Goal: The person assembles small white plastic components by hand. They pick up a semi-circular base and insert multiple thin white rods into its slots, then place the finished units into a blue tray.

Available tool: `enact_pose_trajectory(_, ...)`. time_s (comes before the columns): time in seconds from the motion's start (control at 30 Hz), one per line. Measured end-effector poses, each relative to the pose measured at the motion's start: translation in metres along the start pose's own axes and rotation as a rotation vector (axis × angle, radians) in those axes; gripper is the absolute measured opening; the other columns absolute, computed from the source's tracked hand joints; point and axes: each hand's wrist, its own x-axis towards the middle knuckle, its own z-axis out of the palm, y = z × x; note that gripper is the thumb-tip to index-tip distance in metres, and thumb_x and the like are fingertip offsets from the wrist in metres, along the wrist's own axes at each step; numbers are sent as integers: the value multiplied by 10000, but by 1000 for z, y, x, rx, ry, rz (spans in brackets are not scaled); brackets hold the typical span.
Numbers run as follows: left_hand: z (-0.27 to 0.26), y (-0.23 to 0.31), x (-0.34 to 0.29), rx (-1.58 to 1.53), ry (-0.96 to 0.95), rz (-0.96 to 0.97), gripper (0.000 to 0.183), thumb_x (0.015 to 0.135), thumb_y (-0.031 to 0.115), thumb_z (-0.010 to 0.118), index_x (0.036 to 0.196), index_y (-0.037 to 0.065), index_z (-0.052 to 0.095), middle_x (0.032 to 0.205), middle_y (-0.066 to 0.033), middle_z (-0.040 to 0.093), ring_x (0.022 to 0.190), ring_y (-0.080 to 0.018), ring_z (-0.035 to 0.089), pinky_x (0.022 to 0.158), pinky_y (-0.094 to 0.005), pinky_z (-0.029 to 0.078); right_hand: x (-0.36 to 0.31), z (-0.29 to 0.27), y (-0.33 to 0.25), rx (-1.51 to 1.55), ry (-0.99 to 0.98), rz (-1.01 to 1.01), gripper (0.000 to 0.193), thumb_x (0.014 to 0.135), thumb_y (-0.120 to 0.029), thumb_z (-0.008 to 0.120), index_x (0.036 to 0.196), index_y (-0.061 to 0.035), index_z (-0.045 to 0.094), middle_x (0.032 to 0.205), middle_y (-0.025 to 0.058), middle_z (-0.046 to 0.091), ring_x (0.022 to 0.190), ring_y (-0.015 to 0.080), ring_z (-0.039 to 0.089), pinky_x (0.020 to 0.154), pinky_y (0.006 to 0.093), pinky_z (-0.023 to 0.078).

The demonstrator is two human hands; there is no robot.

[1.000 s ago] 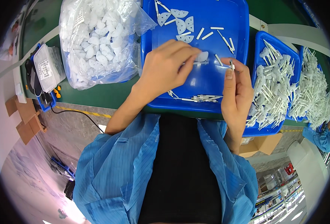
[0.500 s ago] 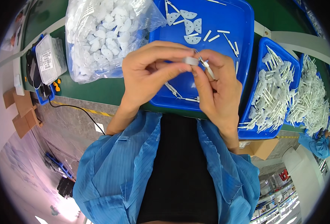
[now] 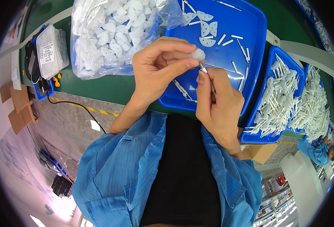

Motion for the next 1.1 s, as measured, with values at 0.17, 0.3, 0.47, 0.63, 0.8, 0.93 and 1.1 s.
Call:
enact_pose_trajectory(0.17,-4,-1,2,95,-87,30,276,782,-155,708,1044,-86,652,1093,-192,657,970,-244,704,858,-307,596,0,-6,-10,7,-23,49,73,919,-25,616,920,-29,543,578,57,562,457,183,581,431,305,422)
enact_pose_trajectory(0.3,-7,0,-1,43,-100,12,242,773,-169,705,994,-88,653,1077,-187,646,967,-251,701,870,-321,595,3,-5,-8,125,-26,12,54,931,-24,606,954,-25,557,642,79,588,485,201,596,439,297,425)
enact_pose_trajectory(0.47,-10,7,5,-14,-151,77,210,772,-160,713,954,-86,641,1069,-192,629,946,-250,700,840,-323,599,4,-4,4,410,-147,37,54,983,-70,557,1005,-23,570,753,73,611,506,154,571,458,264,418)
enact_pose_trajectory(0.63,-12,16,8,171,-238,179,191,768,-101,742,935,-79,652,1019,-196,640,913,-255,701,788,-316,595,1,-12,13,1182,-404,406,127,1017,-116,519,1002,-13,591,801,38,602,529,97,531,476,230,414)
enact_pose_trajectory(0.8,-11,24,13,366,-352,287,137,805,-72,701,809,-25,572,924,-172,611,792,-343,713,689,-407,610,-3,-9,6,430,-121,-63,104,937,-79,633,990,6,605,744,65,604,491,150,567,468,278,452)
enact_pose_trajectory(0.93,1,19,8,238,-260,352,178,731,-27,798,863,-33,678,884,-191,685,797,-259,717,679,-321,599,-4,-12,-8,52,44,-337,177,843,-45,723,967,11,611,584,53,553,461,182,582,446,315,469)
enact_pose_trajectory(1.1,4,14,7,149,-318,328,182,732,-51,788,877,-35,678,896,-198,688,825,-282,724,694,-340,606,-14,-18,-14,-56,-33,-282,118,904,-23,613,995,52,601,713,122,662,527,255,660,482,307,499)
